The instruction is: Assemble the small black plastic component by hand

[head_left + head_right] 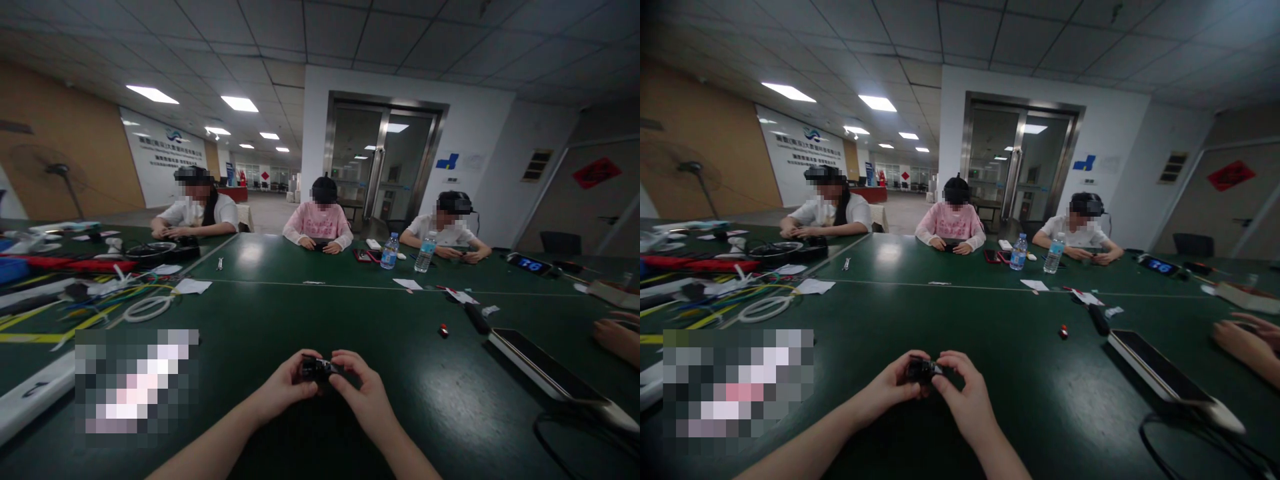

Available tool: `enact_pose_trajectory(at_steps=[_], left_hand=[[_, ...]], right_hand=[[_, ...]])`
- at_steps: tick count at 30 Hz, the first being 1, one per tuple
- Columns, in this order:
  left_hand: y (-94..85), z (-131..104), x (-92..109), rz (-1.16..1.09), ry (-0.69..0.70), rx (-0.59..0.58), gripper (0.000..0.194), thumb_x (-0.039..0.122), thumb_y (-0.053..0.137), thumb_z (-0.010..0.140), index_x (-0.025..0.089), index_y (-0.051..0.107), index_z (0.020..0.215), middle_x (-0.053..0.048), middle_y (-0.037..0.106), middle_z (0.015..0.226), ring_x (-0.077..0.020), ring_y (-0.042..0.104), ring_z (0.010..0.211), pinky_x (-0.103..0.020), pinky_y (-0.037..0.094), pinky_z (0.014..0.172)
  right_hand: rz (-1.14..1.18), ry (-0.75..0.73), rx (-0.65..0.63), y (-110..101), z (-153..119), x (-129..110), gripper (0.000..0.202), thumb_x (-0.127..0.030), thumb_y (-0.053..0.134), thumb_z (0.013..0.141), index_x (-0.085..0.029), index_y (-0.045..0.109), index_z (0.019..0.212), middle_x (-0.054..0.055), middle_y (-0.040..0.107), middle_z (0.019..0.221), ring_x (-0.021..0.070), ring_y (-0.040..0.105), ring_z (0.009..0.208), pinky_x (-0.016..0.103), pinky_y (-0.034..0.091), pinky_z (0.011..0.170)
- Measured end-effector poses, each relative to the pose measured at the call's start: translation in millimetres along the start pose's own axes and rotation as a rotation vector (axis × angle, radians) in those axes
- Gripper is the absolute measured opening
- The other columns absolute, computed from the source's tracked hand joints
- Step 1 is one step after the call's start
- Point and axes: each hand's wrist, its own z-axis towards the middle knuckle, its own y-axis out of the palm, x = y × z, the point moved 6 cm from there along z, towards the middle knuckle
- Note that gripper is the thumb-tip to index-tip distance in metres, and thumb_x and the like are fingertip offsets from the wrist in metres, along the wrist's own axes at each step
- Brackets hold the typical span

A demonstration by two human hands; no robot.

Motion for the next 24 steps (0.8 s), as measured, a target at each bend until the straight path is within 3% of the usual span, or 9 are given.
enact_pose_trajectory(at_steps=[7, 24], left_hand=[[-2.4, 0.5, -0.1, 0.031, 0.003, 0.023, 0.042, 0.019, 0.069, 0.068, 0.024, 0.049, 0.104, -0.001, 0.060, 0.093, -0.0162, 0.061, 0.077, -0.031, 0.042, 0.071], [-3.5, -1.3, -1.0, 0.036, -0.025, 0.033, 0.042, 0.016, 0.066, 0.071, 0.025, 0.048, 0.108, -0.002, 0.060, 0.098, -0.0169, 0.061, 0.081, -0.033, 0.043, 0.075]], right_hand=[[0.129, 0.076, 0.070, -10.9, 3.7, 15.7, 0.028, -0.034, 0.065, 0.070, -0.020, 0.063, 0.093, 0.006, 0.066, 0.092, 0.0233, 0.059, 0.089, 0.039, 0.044, 0.084], [0.354, 0.115, 0.310, -30.3, 2.9, 27.4, 0.034, -0.037, 0.063, 0.072, -0.021, 0.061, 0.101, 0.006, 0.064, 0.098, 0.0222, 0.058, 0.095, 0.038, 0.045, 0.086]])
